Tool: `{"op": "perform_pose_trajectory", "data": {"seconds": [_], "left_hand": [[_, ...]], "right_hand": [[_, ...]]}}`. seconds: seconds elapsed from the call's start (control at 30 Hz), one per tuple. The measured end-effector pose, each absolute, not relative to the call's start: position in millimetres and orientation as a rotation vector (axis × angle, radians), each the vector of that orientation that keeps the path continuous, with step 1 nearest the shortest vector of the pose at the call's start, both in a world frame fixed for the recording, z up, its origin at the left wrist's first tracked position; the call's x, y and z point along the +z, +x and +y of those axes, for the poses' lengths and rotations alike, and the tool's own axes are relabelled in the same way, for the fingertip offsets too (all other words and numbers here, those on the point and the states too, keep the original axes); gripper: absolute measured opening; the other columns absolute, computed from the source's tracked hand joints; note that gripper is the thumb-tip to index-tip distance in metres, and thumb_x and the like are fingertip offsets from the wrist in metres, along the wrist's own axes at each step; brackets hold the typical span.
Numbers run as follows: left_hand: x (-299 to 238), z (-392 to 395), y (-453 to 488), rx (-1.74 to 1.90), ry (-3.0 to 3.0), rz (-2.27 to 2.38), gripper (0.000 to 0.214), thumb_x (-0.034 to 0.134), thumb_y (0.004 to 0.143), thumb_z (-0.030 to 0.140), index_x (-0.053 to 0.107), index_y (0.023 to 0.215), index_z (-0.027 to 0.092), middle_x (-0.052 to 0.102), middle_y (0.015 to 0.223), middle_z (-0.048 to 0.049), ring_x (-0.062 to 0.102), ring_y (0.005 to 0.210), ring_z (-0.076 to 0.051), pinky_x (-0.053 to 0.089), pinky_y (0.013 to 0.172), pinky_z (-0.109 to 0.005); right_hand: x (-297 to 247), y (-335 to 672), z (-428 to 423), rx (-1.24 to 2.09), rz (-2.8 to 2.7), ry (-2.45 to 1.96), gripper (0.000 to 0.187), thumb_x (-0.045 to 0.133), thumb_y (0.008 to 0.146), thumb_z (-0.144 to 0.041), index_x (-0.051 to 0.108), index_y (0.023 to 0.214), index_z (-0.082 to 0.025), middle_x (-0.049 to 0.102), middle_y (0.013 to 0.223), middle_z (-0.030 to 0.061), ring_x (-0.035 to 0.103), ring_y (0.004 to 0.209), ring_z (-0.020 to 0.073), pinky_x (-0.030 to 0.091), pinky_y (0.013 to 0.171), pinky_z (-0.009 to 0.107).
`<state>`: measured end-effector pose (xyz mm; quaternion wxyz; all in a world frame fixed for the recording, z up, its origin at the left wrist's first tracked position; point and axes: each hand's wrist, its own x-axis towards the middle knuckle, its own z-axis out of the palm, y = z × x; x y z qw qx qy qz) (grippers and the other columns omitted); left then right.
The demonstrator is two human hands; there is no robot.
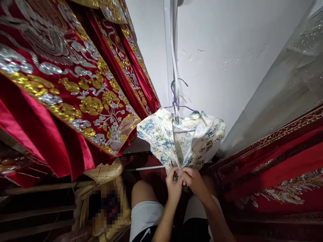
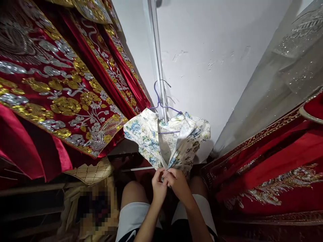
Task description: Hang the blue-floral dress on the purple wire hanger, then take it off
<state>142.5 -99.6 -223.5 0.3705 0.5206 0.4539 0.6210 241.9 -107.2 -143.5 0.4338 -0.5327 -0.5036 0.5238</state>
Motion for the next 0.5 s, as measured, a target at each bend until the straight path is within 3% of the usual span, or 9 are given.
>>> {"op": "perform_pose_trajectory", "data": {"seconds": [0.03, 0.1, 0.5], "left_hand": [[-222.2, -97.8, 140.1, 1.592, 1.396, 1.168, 0.007, 0.064, 0.082, 0.020, 0.070, 0.086, 0.018, 0.063, 0.077, -0.0010, 0.060, 0.072, -0.016, 0.047, 0.069, -0.026], [-220.4, -95.6, 135.7, 1.594, 1.493, 1.180, 0.012, 0.064, 0.086, 0.022, 0.067, 0.075, 0.018, 0.059, 0.070, -0.0001, 0.056, 0.068, -0.015, 0.044, 0.065, -0.025], [-227.2, -104.9, 173.2, 1.340, 1.519, 1.168, 0.024, 0.060, 0.090, 0.033, 0.061, 0.071, 0.020, 0.059, 0.075, -0.0040, 0.057, 0.071, -0.019, 0.045, 0.066, -0.028]], "right_hand": [[-142.0, 242.2, -105.3, 1.299, -1.252, -1.337, 0.026, 0.056, 0.079, -0.040, 0.060, 0.064, -0.020, 0.062, 0.052, 0.0010, 0.052, 0.050, 0.0149, 0.036, 0.052, 0.027], [-134.7, 244.4, -97.8, 1.280, -1.222, -1.343, 0.026, 0.057, 0.079, -0.040, 0.061, 0.063, -0.020, 0.062, 0.052, 0.0013, 0.051, 0.048, 0.0148, 0.036, 0.051, 0.027], [25.3, 260.5, -15.3, 0.846, -1.188, -1.013, 0.030, 0.064, 0.083, -0.044, 0.065, 0.070, -0.017, 0.061, 0.050, 0.0008, 0.044, 0.043, 0.0106, 0.032, 0.044, 0.024]]}}
